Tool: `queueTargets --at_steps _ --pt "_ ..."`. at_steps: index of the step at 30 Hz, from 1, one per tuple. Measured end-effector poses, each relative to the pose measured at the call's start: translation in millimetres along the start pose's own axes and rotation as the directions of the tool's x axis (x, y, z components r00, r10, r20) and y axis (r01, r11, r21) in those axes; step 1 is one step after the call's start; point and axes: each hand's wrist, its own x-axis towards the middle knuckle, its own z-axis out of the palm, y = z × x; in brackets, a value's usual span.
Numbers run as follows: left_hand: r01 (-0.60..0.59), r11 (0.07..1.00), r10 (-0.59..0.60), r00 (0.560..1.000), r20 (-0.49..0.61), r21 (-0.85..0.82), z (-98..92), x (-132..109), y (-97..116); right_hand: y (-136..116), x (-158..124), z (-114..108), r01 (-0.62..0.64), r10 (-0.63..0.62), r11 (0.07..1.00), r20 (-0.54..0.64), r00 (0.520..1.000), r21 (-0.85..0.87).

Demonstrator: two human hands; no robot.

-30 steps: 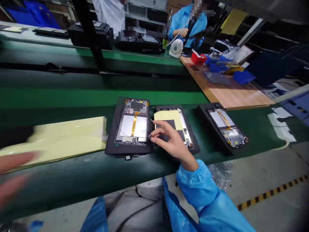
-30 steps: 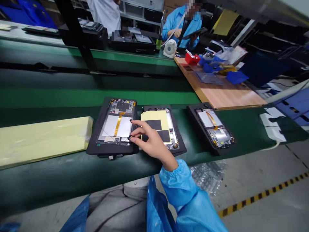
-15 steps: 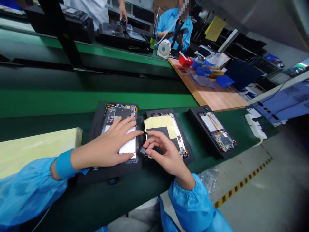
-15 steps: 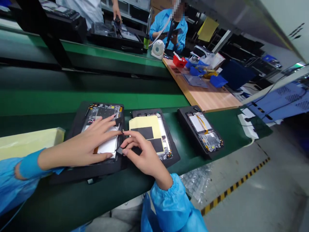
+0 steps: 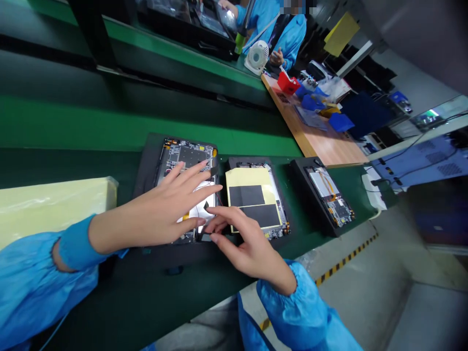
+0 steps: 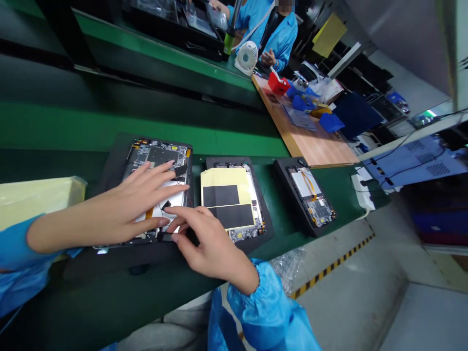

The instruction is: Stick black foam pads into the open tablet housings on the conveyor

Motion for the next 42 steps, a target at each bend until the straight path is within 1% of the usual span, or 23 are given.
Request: queueTargets --at_steps 2,6,9,12,16,19,22,24,26,29,31,34,36,38,40,42 --pt "-0.003 1.000 0.003 1.000 -0.017 0.006 1.9 0.4 0.5 -1.1 2.1 3.0 0.013 -0.012 0.999 0.010 1.000 -0.031" --pt "0.008 1.000 -0.008 1.000 -0.010 0.015 3.2 0.5 1.4 -4.3 3.0 5.1 0.007 -0.004 0.993 0.027 1.000 -0.121" --pt "0.006 0.999 -0.005 1.000 -0.019 0.040 2.3 0.5 1.9 -6.3 0.9 8.5 0.019 -0.020 0.966 -0.001 1.000 -0.259" --pt "0.000 0.999 0.001 1.000 -0.023 0.050 1.0 0.9 2.0 -7.5 -1.8 12.5 0.011 -0.025 0.920 -0.032 0.999 -0.393" --pt "0.004 0.999 -0.005 1.000 0.001 0.040 0.6 0.0 0.5 -7.6 -4.3 14.9 0.018 -0.037 0.899 -0.037 0.999 -0.438" --pt "-0.001 1.000 0.001 1.000 -0.011 0.017 1.4 -2.2 -1.2 -4.1 -6.7 17.5 0.063 -0.091 0.872 -0.034 0.995 -0.485" --pt "-0.003 1.000 0.003 1.000 0.004 -0.002 1.2 -3.8 -2.7 5.4 -11.1 22.6 0.196 -0.240 0.820 -0.011 0.971 -0.537" --pt "0.000 1.000 0.001 1.000 0.016 -0.018 0.4 -4.2 -3.9 13.4 -14.5 26.2 0.262 -0.331 0.799 -0.032 0.943 -0.541" --pt "-0.003 0.999 0.004 1.000 0.023 -0.041 -0.6 -4.5 -5.3 19.6 -17.1 29.2 0.265 -0.352 0.819 -0.082 0.932 -0.510" --pt "-0.005 0.997 0.008 0.999 0.038 -0.071 -1.6 -5.5 -7.4 22.4 -19.7 33.2 0.215 -0.306 0.869 -0.141 0.942 -0.446" --pt "-0.003 0.996 0.007 0.999 0.044 -0.084 -1.7 -6.0 -8.1 21.6 -21.6 36.4 0.181 -0.280 0.880 -0.173 0.944 -0.438" --pt "0.005 0.997 -0.002 0.999 0.038 -0.082 -1.0 -5.2 -7.3 21.6 -26.5 41.6 0.160 -0.276 0.858 -0.177 0.945 -0.487" --pt "0.009 0.998 -0.007 1.000 0.031 -0.063 -0.2 -3.6 -5.8 23.4 -30.7 44.2 0.171 -0.297 0.836 -0.167 0.940 -0.522" --pt "0.014 0.999 -0.013 1.000 0.024 -0.041 0.4 -1.9 -4.5 25.0 -34.6 45.0 0.180 -0.310 0.835 -0.174 0.935 -0.520" --pt "0.016 1.000 -0.016 1.000 0.018 -0.024 0.6 -0.8 -3.7 25.0 -37.6 44.0 0.165 -0.282 0.871 -0.196 0.939 -0.463" --pt "0.017 1.000 -0.017 1.000 0.010 -0.009 0.1 -0.6 -3.5 22.9 -39.8 41.9 0.145 -0.231 0.927 -0.224 0.947 -0.346"
